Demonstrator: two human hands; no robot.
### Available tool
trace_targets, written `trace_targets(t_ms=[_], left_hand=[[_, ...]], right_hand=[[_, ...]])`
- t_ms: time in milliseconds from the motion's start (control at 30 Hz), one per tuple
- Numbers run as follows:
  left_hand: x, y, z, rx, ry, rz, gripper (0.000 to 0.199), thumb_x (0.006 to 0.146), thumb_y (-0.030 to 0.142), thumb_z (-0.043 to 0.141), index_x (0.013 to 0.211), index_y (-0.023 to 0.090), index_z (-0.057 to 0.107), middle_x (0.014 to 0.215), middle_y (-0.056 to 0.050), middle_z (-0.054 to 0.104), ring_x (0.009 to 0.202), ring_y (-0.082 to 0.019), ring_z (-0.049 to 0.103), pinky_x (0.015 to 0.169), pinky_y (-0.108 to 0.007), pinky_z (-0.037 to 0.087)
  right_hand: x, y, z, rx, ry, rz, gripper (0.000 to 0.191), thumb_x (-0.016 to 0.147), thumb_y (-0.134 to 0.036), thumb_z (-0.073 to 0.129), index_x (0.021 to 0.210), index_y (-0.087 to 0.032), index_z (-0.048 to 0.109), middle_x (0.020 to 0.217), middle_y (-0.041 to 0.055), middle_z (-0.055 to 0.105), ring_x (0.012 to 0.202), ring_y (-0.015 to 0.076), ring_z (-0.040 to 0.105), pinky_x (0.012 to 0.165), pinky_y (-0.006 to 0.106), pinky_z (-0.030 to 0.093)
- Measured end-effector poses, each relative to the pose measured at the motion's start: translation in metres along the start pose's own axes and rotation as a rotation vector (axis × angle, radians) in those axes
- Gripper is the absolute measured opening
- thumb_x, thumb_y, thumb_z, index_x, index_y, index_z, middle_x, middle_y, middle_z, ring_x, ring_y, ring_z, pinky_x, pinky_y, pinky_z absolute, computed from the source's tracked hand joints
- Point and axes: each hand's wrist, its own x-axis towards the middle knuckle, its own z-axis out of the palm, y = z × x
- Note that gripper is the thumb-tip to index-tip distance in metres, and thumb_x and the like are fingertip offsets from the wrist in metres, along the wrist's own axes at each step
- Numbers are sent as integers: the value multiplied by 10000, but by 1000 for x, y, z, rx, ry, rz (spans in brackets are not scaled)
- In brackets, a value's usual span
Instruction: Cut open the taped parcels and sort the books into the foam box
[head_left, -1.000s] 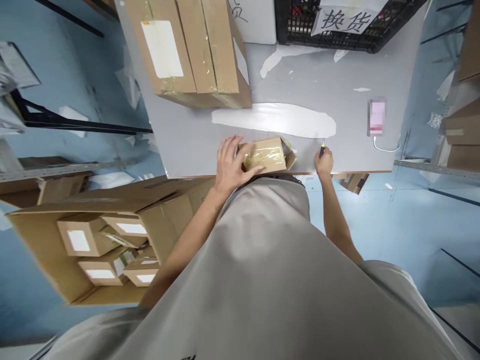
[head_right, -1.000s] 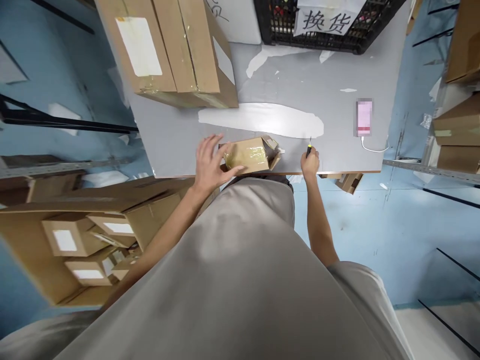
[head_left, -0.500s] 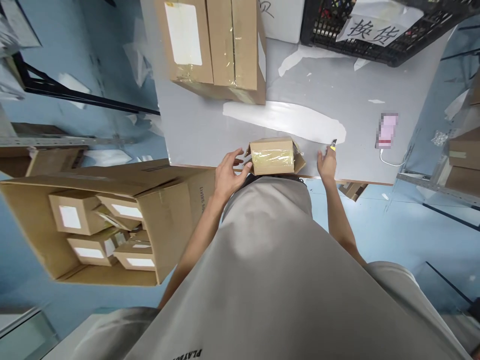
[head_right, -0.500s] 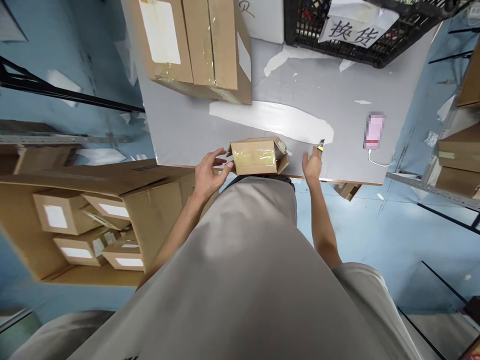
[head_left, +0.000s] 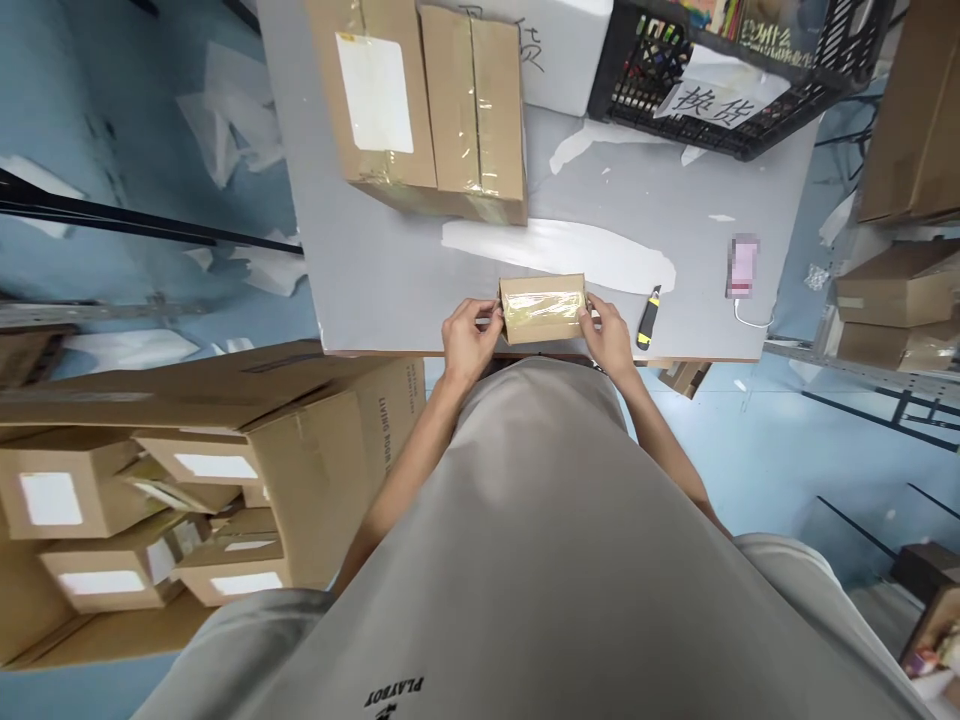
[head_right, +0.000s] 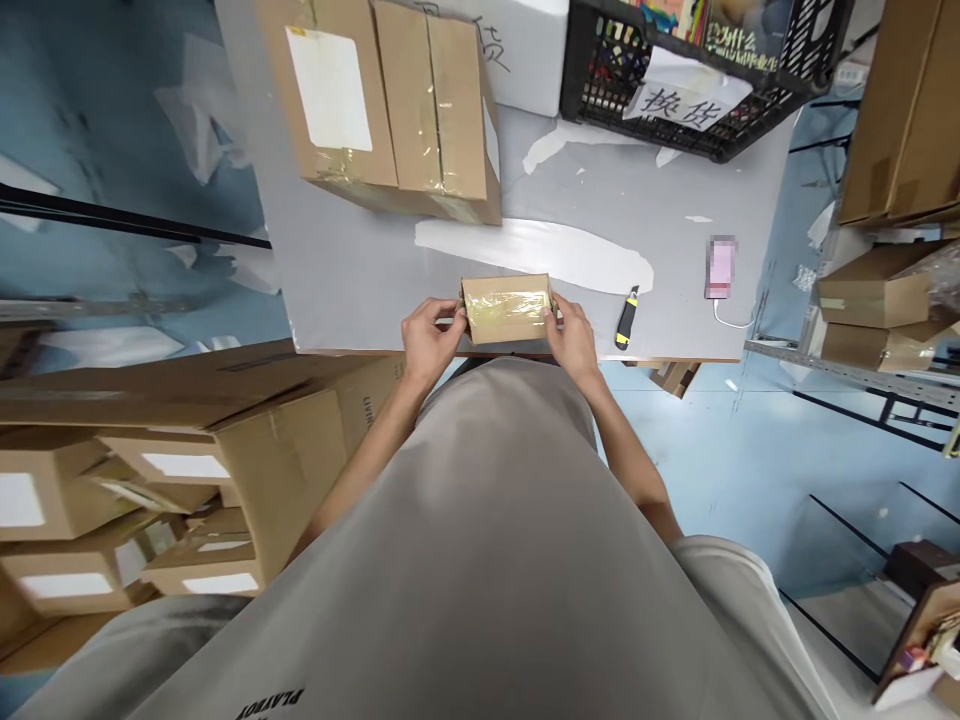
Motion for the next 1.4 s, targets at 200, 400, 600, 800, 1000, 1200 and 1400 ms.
trace_targets(t_ms=[200,400,600,800,1000,1200,1400], left_hand=[[3,23,-49,109,92,60,149,1021,257,713,1112,224,826,1103,-48,797,864,-183,773,879,-322,657],[14,42,-37,241,38,162,130,1056,258,711,1108,219,824,1140,-94,781,1008,-253,782,951,-367,619],[21,67,15,281,-283,334,363,1108,373,712,1413,185,769,1332,-156,772,1262,-337,750,1090,-430,600],[21,37,1,467,-367,297,449,1097,395,720,1476,157,750,1470,-217,746,1428,-434,646,1229,-564,508],[17,18,-6,486,-393,312,414,1099,381,691,1449,175,772,1424,-211,747,1403,-435,616,1175,-577,516],[1,20,-1,495,-431,358,371,1122,314,603,1412,165,779,1370,-224,745,1345,-434,635,1142,-595,530],[-23,20,-7,416,-402,369,286,1146,286,568,1275,195,807,1412,-201,749,1351,-403,662,1130,-582,559]], right_hand=[[25,4,37,340,7,-86,626,1148,-632,530,1566,-208,722,1546,163,781,1297,294,791,1161,417,633],[56,23,84,672,-77,155,550,1023,-622,634,1376,-213,738,1396,114,849,1258,262,790,1141,468,652],[64,56,72,656,99,298,453,1007,-506,683,1341,-203,722,1373,148,841,1277,255,782,1156,495,649],[51,77,32,274,287,67,518,1126,-531,528,1449,-181,731,1516,232,759,1337,314,757,1197,539,635],[50,56,21,-63,196,-276,519,1158,-505,592,1589,-232,686,1662,204,634,1587,367,578,1327,593,531],[70,31,19,-309,-16,-403,633,1050,-359,794,1646,-209,645,1794,215,523,1685,422,449,1388,640,424],[78,24,5,-378,-97,-551,522,1099,-321,649,1608,-206,679,1730,203,608,1616,429,507,1354,648,410]])
